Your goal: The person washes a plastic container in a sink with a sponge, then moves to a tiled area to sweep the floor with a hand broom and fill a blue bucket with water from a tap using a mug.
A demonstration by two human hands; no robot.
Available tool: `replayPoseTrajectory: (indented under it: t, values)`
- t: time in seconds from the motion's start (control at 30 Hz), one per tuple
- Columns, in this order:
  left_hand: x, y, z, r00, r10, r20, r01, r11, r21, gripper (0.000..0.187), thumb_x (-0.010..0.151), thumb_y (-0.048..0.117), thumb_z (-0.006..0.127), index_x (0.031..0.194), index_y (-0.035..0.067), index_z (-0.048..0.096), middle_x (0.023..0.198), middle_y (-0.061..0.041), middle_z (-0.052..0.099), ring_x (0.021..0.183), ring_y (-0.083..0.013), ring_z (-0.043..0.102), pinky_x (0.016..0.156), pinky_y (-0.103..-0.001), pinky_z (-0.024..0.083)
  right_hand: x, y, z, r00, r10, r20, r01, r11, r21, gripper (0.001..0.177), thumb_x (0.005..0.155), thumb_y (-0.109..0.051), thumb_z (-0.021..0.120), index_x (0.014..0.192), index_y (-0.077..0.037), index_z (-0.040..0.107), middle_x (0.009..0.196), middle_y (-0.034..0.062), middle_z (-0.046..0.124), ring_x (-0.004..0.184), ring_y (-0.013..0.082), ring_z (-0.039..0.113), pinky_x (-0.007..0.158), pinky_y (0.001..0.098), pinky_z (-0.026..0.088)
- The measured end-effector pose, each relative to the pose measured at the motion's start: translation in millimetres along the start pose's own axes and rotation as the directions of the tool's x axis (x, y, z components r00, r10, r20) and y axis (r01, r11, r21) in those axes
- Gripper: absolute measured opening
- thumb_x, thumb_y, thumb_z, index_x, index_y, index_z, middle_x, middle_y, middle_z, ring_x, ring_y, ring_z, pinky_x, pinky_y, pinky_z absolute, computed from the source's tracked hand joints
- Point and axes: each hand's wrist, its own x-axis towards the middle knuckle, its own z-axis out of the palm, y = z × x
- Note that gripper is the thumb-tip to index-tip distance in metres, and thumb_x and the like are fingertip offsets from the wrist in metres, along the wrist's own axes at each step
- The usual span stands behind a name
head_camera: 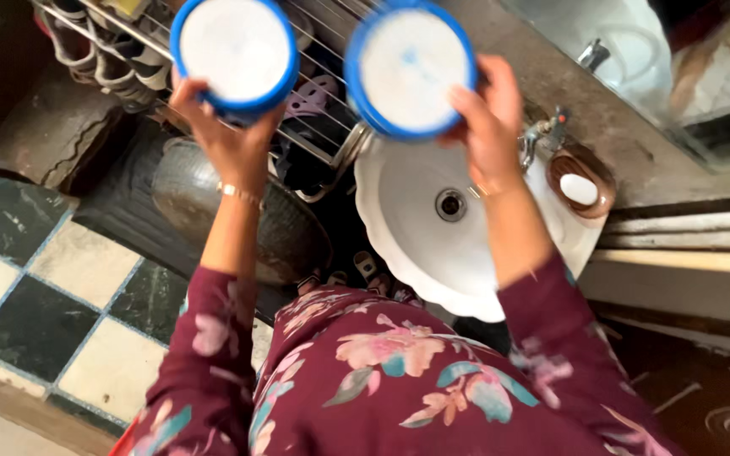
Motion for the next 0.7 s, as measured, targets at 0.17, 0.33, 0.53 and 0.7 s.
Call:
replayPoseTrajectory:
  t: [0.17, 0.33, 0.53, 0.7]
  values:
    - [32, -39, 69, 0.994, 0.072, 0.085, -0.078, 0.995, 0.064, 0.094, 0.076, 0.019, 0.11, 0.133, 0.013, 0.036, 0.156, -0.015, 0.039, 0.147, -0.0332, 0.042, 0.121, -0.047, 0.04, -96, -11, -73, 0.973, 0.13, -0.189, -0.136, 0.991, -0.018, 0.047, 0.095, -0.016, 0.069, 0.134, -0.003, 0.048, 0.108, 0.0092, 0.065, 0.077, 0.015, 0.067, 0.053, 0.0296, 0.056]
    - [38, -64, 107, 0.989, 0.057, 0.137, -0.074, 0.99, 0.123, 0.089, 0.071, 0.023, 0.103, 0.131, 0.012, 0.038, 0.132, -0.011, 0.047, 0.133, -0.031, 0.051, 0.118, -0.048, 0.042, -149, 23, -107, 0.885, 0.25, -0.394, -0.279, 0.96, -0.018, 0.045, 0.093, -0.013, 0.065, 0.134, -0.002, 0.05, 0.097, 0.0067, 0.066, 0.068, 0.0131, 0.067, 0.049, 0.0277, 0.055]
    - [34, -148, 116, 0.972, 0.187, 0.14, -0.194, 0.98, 0.034, 0.115, 0.077, 0.025, 0.101, 0.155, 0.013, 0.017, 0.157, -0.014, 0.031, 0.153, -0.0342, 0.031, 0.131, -0.05, 0.027, -165, 39, -105, 0.873, 0.234, -0.427, -0.274, 0.961, -0.034, 0.045, 0.095, -0.009, 0.063, 0.137, 0.0, 0.049, 0.091, 0.0059, 0.063, 0.064, 0.0128, 0.065, 0.051, 0.0292, 0.058]
    - [30, -165, 119, 0.981, 0.099, 0.166, -0.129, 0.975, 0.181, 0.119, 0.085, 0.031, 0.091, 0.162, 0.012, 0.002, 0.167, -0.017, 0.013, 0.156, -0.0329, 0.016, 0.133, -0.047, 0.021, -164, 40, -101, 0.866, 0.27, -0.42, -0.272, 0.961, 0.056, 0.046, 0.096, -0.014, 0.062, 0.138, 0.002, 0.05, 0.093, 0.0068, 0.064, 0.063, 0.0138, 0.066, 0.052, 0.0295, 0.057]
